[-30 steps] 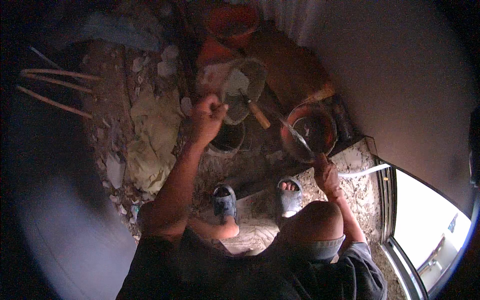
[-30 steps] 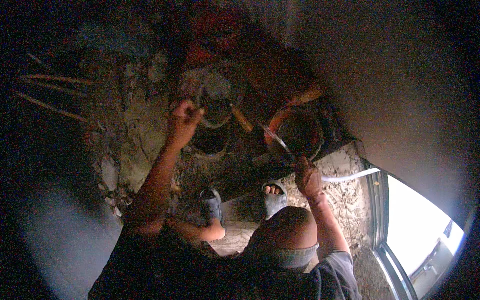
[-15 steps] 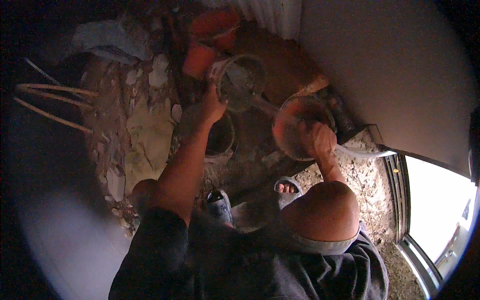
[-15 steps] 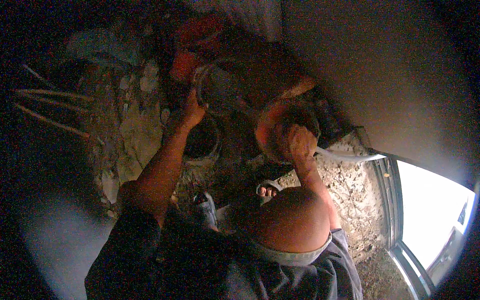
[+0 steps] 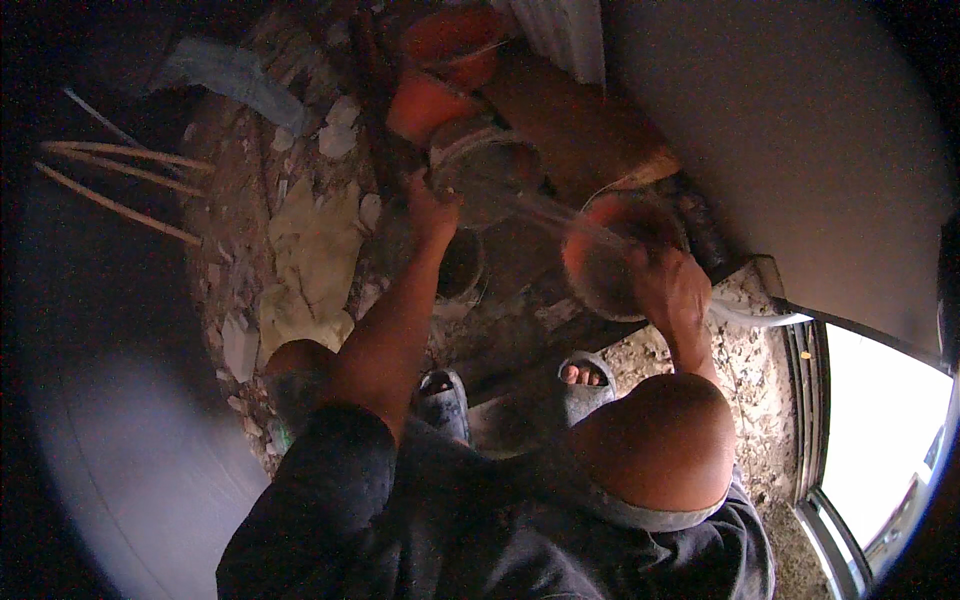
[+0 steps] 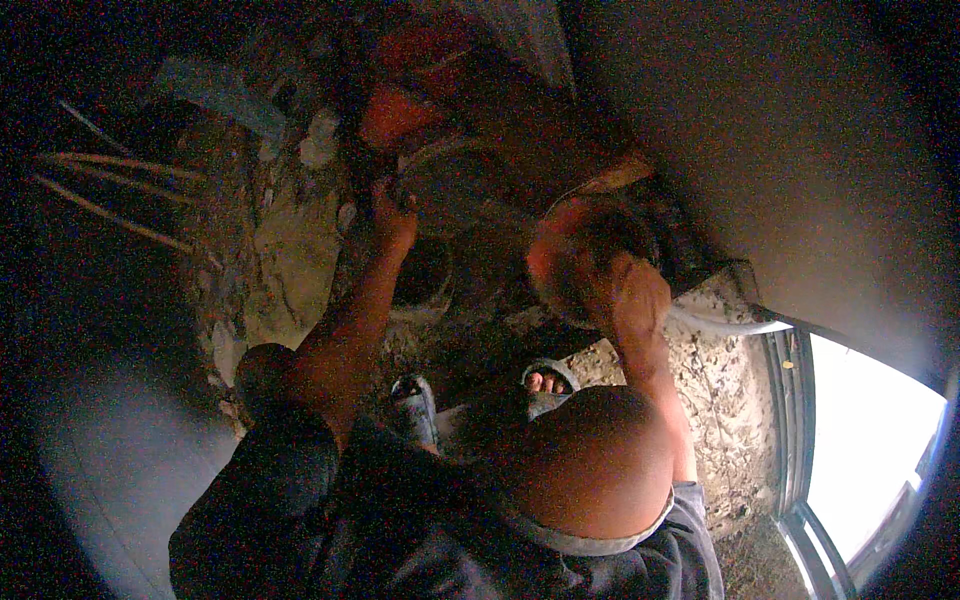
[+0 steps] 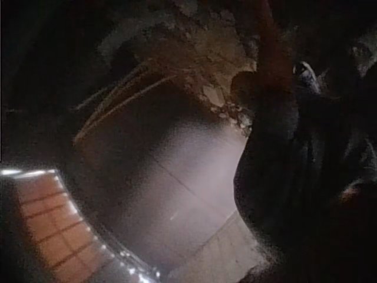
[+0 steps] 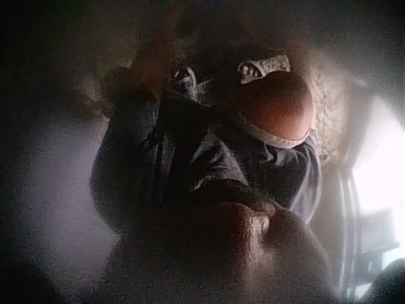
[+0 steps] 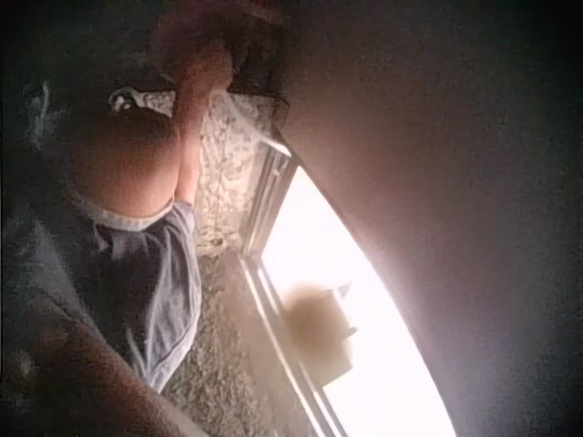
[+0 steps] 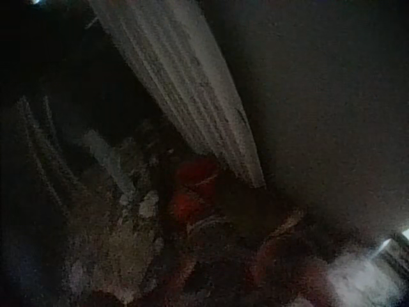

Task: The person applies plaster to a wall using a trowel and then smooths the surface with a long straightedge while standing in a messy active work zone.

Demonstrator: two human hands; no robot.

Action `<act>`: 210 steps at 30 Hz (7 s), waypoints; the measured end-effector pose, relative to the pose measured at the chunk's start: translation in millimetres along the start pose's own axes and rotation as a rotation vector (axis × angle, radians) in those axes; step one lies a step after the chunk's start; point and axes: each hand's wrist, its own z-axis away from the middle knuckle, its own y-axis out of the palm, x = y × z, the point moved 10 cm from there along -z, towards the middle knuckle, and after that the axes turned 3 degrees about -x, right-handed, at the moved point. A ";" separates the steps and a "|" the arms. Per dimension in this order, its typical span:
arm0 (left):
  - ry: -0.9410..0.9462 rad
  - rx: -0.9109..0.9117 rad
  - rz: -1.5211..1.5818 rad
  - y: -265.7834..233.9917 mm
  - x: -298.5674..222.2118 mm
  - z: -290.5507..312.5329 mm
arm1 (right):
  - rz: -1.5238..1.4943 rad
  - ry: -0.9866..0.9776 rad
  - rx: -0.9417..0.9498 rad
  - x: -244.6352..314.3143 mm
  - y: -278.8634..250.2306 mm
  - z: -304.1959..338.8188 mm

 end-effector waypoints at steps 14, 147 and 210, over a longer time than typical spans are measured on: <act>0.162 0.127 -0.121 18.7 -23.1 -7.6 | 0.216 -0.158 -0.235 -34.3 56.4 24.3; 0.480 0.642 -0.350 111.7 -198.3 -61.1 | -0.007 0.169 -0.089 -3.3 -69.8 -35.3; 0.765 0.627 -0.390 72.9 -222.5 25.1 | -0.010 -0.035 -0.178 52.9 -64.5 -3.0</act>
